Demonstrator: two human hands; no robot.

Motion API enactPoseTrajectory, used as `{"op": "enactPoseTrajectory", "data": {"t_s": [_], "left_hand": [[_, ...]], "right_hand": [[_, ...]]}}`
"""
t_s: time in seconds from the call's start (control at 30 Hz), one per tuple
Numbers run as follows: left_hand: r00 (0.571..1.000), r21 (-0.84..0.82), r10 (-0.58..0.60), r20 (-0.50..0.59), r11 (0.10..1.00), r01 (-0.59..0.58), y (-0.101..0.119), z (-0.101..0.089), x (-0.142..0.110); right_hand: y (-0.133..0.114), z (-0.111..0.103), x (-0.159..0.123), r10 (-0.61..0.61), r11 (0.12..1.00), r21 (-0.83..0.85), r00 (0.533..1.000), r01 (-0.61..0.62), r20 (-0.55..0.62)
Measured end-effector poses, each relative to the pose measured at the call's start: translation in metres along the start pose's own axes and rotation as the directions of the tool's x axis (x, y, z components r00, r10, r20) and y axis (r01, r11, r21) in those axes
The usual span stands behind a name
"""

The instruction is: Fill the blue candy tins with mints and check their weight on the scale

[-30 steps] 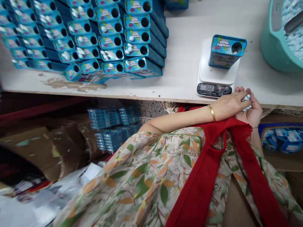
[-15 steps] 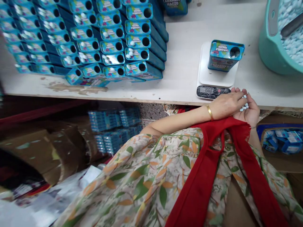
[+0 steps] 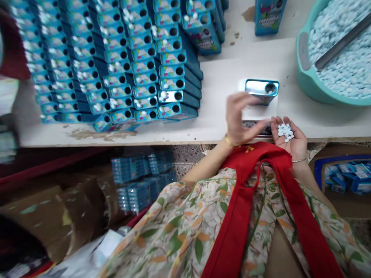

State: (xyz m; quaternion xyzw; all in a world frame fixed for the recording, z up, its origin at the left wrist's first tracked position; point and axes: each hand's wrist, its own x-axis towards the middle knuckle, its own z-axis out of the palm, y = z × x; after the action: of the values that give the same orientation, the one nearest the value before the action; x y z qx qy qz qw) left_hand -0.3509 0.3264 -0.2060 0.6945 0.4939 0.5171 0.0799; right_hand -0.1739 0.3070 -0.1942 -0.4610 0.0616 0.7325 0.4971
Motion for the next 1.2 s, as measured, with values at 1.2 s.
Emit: {"op": "enactPoseTrajectory", "data": {"t_s": [1.2], "left_hand": [[0.947, 0.133, 0.031, 0.319, 0.988, -0.077, -0.054, -0.001, 0.007]], "right_hand": [[0.001, 0.031, 0.017, -0.059, 0.99, 0.136, 0.99, 0.041, 0.126]]}}
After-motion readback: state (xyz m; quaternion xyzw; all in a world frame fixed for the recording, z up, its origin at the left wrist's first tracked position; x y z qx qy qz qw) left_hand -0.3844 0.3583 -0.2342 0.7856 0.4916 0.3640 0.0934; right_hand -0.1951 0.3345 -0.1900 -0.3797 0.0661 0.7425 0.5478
